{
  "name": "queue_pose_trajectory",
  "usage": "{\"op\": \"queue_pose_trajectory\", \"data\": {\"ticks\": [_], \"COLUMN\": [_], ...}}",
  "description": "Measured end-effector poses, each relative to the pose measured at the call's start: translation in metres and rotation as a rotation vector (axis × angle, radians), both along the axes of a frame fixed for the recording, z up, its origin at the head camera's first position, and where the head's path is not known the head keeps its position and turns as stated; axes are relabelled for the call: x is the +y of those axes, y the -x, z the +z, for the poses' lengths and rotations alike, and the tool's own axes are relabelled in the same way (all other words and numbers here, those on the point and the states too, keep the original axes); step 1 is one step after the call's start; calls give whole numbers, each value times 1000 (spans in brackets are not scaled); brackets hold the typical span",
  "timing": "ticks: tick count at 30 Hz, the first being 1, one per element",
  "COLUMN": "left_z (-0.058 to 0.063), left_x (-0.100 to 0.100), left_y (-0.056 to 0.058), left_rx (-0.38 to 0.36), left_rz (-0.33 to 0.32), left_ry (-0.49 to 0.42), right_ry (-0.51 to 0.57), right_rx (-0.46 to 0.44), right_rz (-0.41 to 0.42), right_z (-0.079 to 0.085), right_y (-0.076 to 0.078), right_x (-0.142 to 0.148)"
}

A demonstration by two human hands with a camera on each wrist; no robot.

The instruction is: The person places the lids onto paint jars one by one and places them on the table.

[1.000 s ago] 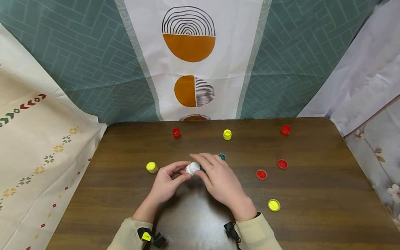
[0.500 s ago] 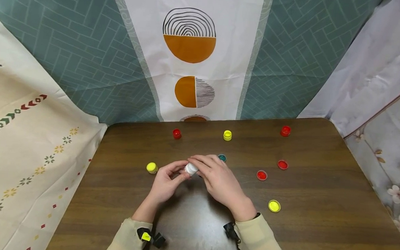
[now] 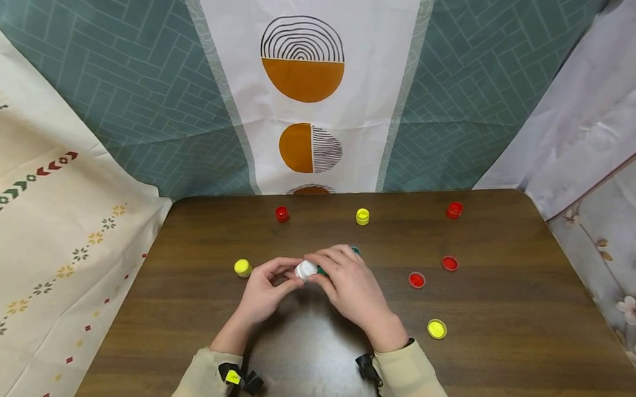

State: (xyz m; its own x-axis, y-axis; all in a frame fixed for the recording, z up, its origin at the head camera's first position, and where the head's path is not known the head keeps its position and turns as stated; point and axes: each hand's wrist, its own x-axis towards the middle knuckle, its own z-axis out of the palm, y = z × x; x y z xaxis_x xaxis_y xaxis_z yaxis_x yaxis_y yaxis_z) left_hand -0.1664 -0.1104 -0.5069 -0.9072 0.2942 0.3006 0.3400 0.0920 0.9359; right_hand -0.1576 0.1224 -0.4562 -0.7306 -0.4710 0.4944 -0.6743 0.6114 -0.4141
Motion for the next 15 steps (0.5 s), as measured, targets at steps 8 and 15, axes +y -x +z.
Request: {"op": "queue_pose_trajectory", "data": {"ticks": [8,15], "left_z": [1,0], "left_x": [1,3], "left_y": [-1,0], "left_rx": [1,28], "left_rz": [-7,-24], "left_ry": [-8,-10], "right_ry": [16,25], "right_rx": [-21,-101], "right_rz": [-55,-142], "right_z": [0,2], "right_y": [0,-2], "right_x": [-1,-3]}}
